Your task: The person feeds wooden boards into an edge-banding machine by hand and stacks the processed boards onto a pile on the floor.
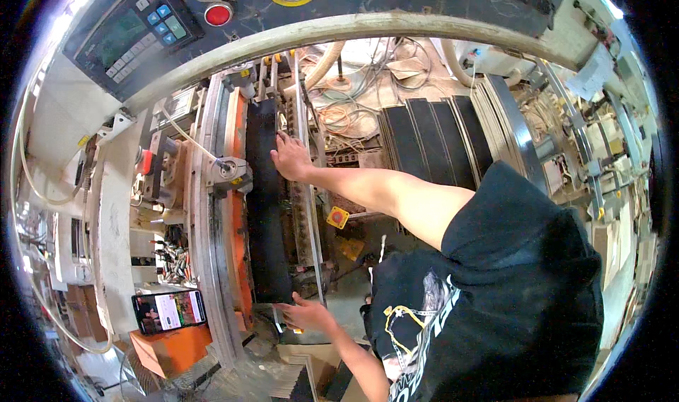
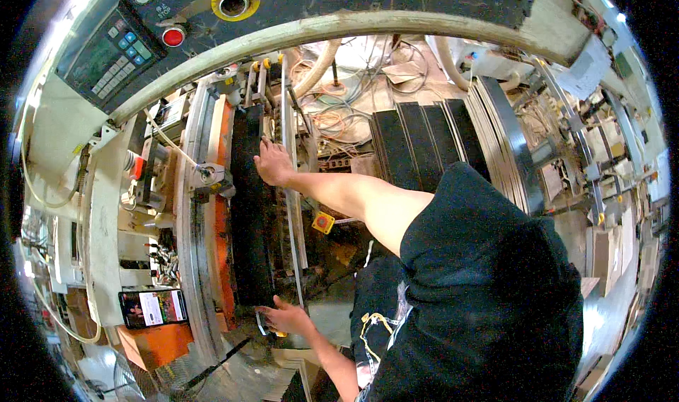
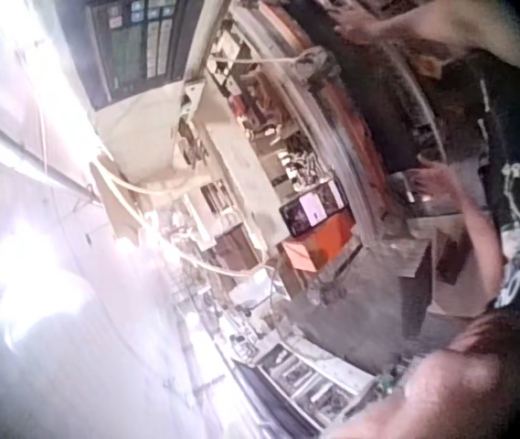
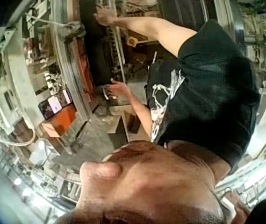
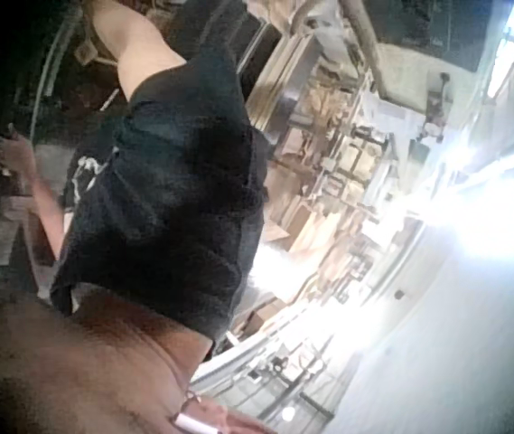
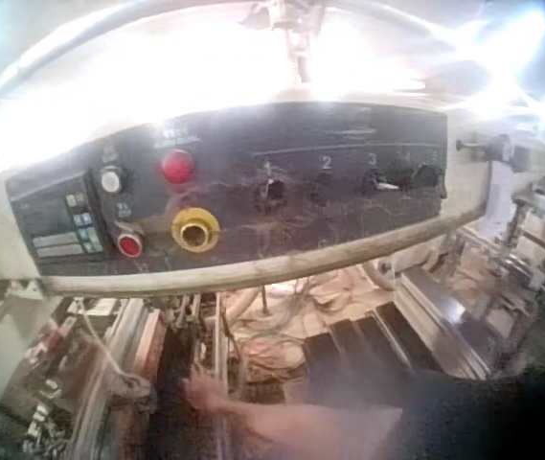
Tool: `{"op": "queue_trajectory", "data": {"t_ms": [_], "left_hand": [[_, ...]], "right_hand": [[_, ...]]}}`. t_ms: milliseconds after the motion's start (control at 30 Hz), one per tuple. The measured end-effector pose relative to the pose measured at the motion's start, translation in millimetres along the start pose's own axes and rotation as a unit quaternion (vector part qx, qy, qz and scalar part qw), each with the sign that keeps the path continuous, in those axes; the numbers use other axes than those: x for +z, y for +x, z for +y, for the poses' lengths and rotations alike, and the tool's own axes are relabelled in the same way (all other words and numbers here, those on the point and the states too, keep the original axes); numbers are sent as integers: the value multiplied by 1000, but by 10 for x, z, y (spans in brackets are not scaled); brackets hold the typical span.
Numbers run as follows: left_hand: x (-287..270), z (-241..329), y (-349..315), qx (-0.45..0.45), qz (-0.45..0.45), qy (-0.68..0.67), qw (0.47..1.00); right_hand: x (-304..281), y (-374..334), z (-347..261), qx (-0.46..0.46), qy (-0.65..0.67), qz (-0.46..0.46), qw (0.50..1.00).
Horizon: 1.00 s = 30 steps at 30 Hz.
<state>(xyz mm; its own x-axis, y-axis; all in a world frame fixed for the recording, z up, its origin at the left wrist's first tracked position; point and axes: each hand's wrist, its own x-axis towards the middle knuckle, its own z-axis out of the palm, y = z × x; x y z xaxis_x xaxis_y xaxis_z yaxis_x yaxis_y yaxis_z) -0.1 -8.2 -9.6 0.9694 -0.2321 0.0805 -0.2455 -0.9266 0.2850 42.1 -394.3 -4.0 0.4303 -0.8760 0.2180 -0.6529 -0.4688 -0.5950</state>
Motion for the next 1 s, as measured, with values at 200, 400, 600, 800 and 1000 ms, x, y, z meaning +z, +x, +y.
{"op": "queue_trajectory", "data": {"t_ms": [200, 400, 600, 800, 1000], "left_hand": [[79, -172, -91, 0, 44, 53, 998], [-19, 29, -67, -25, 6, 75, 997], [41, -136, -86, 0, 34, 92, 995], [-196, 161, -90, -36, -31, 30, 998], [114, -62, -79, -17, 9, 56, 998]], "right_hand": [[148, -93, -84, -18, 20, -20, 999], [-32, -52, -79, 20, 46, -70, 996], [73, -117, -131, 6, 52, -25, 998], [37, -26, -2, -1, 43, -23, 999], [89, -56, -7, 9, 47, -11, 999]]}}
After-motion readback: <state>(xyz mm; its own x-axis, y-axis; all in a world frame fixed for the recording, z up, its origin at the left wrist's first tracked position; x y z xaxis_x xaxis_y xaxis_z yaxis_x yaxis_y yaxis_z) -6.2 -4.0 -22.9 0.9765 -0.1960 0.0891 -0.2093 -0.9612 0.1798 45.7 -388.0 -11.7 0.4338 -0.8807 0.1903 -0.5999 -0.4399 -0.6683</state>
